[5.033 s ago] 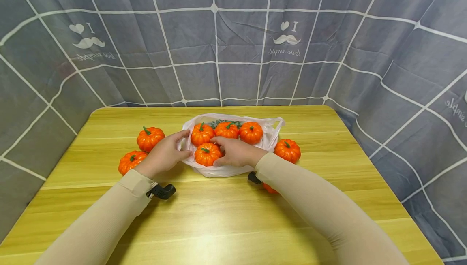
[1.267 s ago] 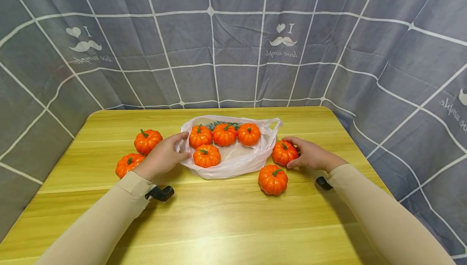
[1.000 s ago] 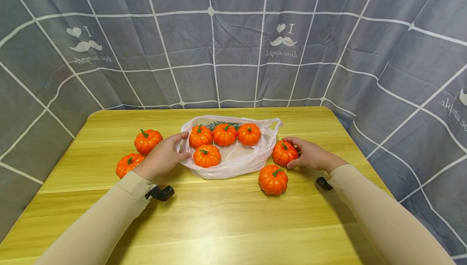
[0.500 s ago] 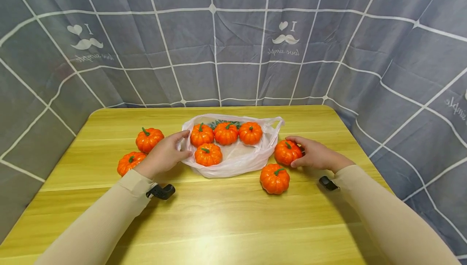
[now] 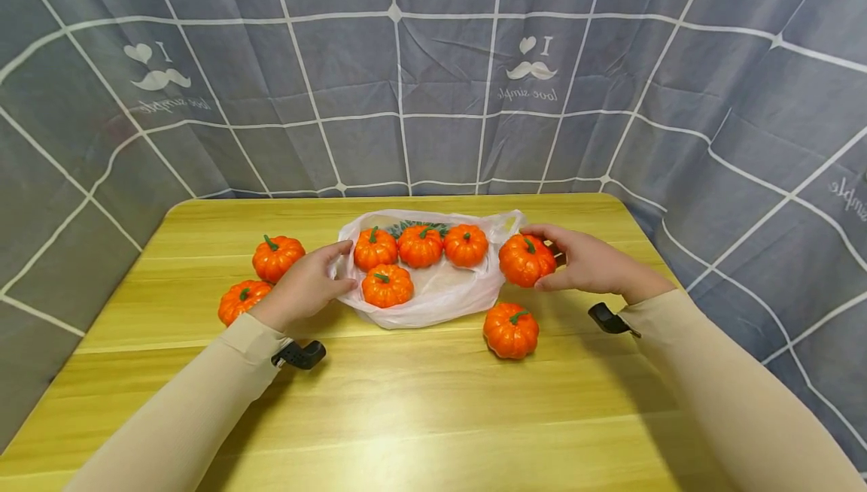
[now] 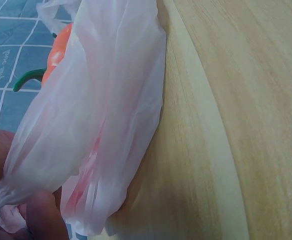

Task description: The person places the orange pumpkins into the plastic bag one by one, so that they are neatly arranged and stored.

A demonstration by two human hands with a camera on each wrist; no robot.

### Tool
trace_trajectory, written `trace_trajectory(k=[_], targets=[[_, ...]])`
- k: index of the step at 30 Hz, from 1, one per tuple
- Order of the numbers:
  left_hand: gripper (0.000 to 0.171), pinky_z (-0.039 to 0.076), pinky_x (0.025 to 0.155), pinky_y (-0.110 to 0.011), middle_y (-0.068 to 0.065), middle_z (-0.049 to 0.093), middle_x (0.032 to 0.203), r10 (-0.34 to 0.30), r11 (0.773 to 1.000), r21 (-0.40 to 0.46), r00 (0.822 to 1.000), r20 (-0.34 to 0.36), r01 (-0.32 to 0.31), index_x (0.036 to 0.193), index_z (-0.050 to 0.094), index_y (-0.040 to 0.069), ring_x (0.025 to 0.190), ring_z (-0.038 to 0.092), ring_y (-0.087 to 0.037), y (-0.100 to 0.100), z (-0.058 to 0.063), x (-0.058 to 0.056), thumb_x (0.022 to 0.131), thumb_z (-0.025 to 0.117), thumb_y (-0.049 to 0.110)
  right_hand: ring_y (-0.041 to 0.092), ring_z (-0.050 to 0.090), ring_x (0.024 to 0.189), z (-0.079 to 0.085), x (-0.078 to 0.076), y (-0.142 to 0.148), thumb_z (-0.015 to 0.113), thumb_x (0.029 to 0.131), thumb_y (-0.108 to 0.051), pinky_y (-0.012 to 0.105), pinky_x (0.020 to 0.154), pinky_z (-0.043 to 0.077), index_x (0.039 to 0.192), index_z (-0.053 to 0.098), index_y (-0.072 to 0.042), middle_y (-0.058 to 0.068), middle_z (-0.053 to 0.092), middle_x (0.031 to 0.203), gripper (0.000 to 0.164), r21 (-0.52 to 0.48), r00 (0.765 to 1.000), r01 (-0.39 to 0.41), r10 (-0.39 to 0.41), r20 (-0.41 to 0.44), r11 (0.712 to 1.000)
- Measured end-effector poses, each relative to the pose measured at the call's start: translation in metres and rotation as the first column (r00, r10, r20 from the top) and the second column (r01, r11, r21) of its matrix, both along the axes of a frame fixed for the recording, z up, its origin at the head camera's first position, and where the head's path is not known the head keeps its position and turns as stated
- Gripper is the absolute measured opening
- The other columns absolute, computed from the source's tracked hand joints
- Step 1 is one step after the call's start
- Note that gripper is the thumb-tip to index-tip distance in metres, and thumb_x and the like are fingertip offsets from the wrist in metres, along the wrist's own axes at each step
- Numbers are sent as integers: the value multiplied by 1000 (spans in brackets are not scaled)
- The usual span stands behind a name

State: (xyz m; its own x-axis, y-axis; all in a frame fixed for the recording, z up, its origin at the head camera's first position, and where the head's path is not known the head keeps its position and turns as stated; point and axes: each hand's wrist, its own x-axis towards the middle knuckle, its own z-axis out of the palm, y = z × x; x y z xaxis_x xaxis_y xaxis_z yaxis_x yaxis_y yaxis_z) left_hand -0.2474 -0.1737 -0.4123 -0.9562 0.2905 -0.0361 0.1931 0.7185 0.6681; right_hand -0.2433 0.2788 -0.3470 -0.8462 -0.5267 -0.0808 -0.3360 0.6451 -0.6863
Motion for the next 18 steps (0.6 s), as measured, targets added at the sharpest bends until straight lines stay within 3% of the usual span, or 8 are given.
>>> trace_trajectory(k=[4, 8, 13, 18], targets=[[74, 33, 124, -63, -18, 42, 166, -5, 1000, 9, 1000, -1, 5, 161, 39, 1, 151, 40, -42, 0, 1, 1, 98, 73, 21, 28, 62, 115, 13, -2, -19, 86, 86, -11, 42, 99, 56, 156, 44, -7, 14, 62, 141, 82, -43, 1000, -5, 3, -27, 999], [74, 32, 124, -63, -19, 42, 166, -5, 1000, 10, 1000, 4, 5, 161, 39, 1, 152, 40, -43, -1, 1, 1, 98, 73, 20, 29, 63, 117, 15, -8, -40, 85, 88, -13, 45, 101, 56, 157, 43, -7, 14, 61, 142, 81, -57, 999, -30, 28, -28, 998], [74, 32, 125, -62, -19, 42, 166, 1, 1000, 4, 1000, 3, -1, 161, 39, 1, 153, 39, -43, -1, 2, 0, 98, 73, 20, 32, 62, 124, 7, -20, -70, 83, 88, -13, 48, 105, 56, 158, 41, -8, 15, 58, 145, 82, -35, 999, -21, 19, -46, 999], [75, 33, 124, -61, -19, 42, 166, 1, 1000, 2, 1000, 2, -1, 161, 39, 1, 152, 40, -42, -2, 1, 1, 97, 74, 20, 35, 53, 138, -4, -29, -101, 85, 86, -18, 52, 116, 47, 159, 42, -9, 16, 50, 154, 85, 51, 996, 8, -3, -89, 999]])
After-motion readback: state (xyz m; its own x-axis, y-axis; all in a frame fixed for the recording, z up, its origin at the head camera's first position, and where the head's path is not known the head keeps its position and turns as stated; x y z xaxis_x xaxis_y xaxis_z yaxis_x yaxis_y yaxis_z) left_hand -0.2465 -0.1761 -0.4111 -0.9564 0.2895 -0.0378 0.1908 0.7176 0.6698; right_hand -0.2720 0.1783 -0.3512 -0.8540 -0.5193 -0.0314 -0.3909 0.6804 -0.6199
